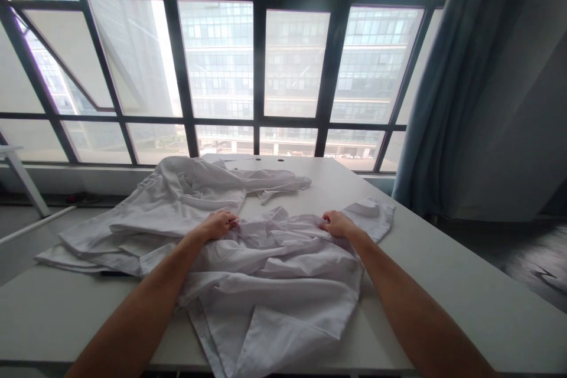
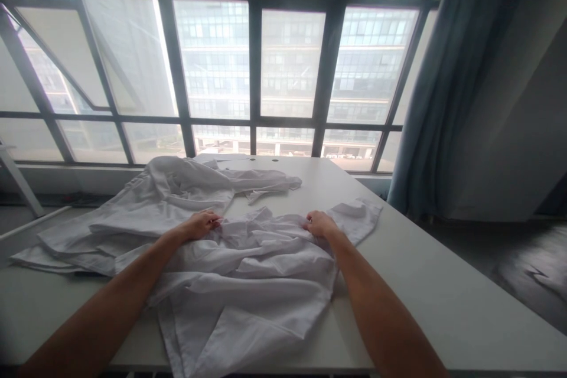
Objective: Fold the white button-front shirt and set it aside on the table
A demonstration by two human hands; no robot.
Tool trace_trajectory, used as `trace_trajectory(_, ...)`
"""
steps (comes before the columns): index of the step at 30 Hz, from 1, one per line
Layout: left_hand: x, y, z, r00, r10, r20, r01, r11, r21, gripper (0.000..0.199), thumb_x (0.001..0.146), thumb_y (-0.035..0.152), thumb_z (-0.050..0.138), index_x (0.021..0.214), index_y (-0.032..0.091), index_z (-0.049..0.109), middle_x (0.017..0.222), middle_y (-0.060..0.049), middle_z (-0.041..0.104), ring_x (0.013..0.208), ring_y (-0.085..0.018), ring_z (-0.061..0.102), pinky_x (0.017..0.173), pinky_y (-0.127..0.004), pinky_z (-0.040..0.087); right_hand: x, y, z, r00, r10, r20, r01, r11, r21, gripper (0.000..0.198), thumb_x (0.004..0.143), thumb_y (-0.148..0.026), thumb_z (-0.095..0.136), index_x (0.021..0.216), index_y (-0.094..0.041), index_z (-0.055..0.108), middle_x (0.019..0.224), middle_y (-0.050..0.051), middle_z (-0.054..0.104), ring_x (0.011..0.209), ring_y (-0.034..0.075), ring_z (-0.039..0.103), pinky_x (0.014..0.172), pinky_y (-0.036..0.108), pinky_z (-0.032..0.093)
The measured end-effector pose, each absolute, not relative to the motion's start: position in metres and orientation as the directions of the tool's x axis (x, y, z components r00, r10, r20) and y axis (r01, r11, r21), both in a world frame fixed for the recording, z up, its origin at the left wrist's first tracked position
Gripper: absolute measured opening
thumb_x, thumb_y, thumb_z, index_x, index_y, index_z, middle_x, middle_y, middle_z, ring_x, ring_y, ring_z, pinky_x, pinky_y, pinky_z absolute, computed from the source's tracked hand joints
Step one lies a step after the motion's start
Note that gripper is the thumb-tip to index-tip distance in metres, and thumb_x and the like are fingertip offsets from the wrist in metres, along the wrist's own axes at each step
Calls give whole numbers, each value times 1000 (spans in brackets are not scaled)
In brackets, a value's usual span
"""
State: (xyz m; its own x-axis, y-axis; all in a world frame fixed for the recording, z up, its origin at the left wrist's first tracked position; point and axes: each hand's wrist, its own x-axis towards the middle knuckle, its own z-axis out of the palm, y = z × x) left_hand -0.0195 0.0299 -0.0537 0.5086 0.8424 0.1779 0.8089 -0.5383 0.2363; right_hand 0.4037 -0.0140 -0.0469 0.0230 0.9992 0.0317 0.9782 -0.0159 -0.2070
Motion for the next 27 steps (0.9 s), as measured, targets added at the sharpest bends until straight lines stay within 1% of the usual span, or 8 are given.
trace_trajectory(3, -22, 29, -49, 510, 838, 191, 808, -544, 226, 16, 86, 25, 59, 80, 19, 73, 96, -9, 70, 90, -24, 64, 83, -32, 49, 409, -15, -42, 66, 993, 102, 982, -46, -183, 16, 89, -25, 65, 101, -17, 73, 103, 12, 74, 96, 23, 67, 75, 26, 43)
trace_trajectory(6, -27, 26, -37, 454, 830, 323, 817, -533, 223, 20, 86, 28, 56, 79, 18, 71, 96, -9, 68, 88, -23, 63, 83, -33, 48, 415, -17, -38, 137, 971, 194, 978, -102, -181, 21, 95, -24, 55, 109, -17, 68, 108, 14, 72, 100, 25, 66, 72, 27, 41)
trace_trajectory(9, -35, 24, -18, 283, 805, 522, 855, -458, 243, 24, 86, 33, 54, 82, 17, 72, 96, -9, 67, 89, -23, 63, 85, -33, 48, 419, -18, -33, 221, 928, 299, 965, -165, -203, 23, 95, -23, 51, 112, -19, 64, 104, 13, 73, 96, 26, 67, 68, 28, 39)
trace_trajectory(12, -42, 24, 3, 69, 786, 614, 904, -310, 295, 27, 83, 38, 56, 84, 18, 73, 96, -8, 67, 84, -23, 63, 79, -32, 49, 418, -15, -27, 255, 880, 400, 955, -163, -249, 21, 94, -26, 53, 112, -20, 63, 100, 11, 73, 92, 27, 67, 67, 28, 38)
trace_trajectory(17, -47, 29, 44, -26, 781, 625, 923, -221, 315, 25, 78, 42, 65, 84, 20, 76, 89, -6, 72, 80, -23, 66, 74, -30, 49, 417, 7, 2, 265, 800, 539, 939, -86, -334, 24, 84, -12, 55, 105, -20, 64, 98, 10, 72, 88, 25, 65, 69, 28, 40)
trace_trajectory(22, -41, 56, 99, -129, 790, 599, 885, -181, 429, 30, 78, 44, 71, 90, 17, 77, 78, -4, 74, 78, -22, 68, 76, -31, 50, 422, 58, 52, 296, 688, 662, 907, 17, -422, 22, 83, -15, 57, 104, -14, 65, 96, 12, 71, 90, 26, 64, 80, 30, 46)
trace_trajectory(25, -29, 89, 119, -139, 773, 619, 841, -238, 486, 32, 89, 37, 60, 99, 11, 75, 83, -7, 76, 83, -21, 70, 84, -32, 51, 416, 98, 76, 324, 669, 669, 860, 87, -503, 33, 92, -22, 52, 120, -7, 61, 113, 18, 68, 104, 26, 62, 90, 32, 47)
trace_trajectory(27, -20, 113, 116, -133, 775, 618, 829, -255, 498, 38, 94, 30, 53, 121, 8, 67, 108, -13, 74, 104, -23, 68, 95, -33, 49, 407, 120, 81, 335, 707, 623, 836, 82, -543, 54, 93, -27, 55, 141, -3, 46, 134, 23, 56, 119, 28, 56, 98, 34, 46)
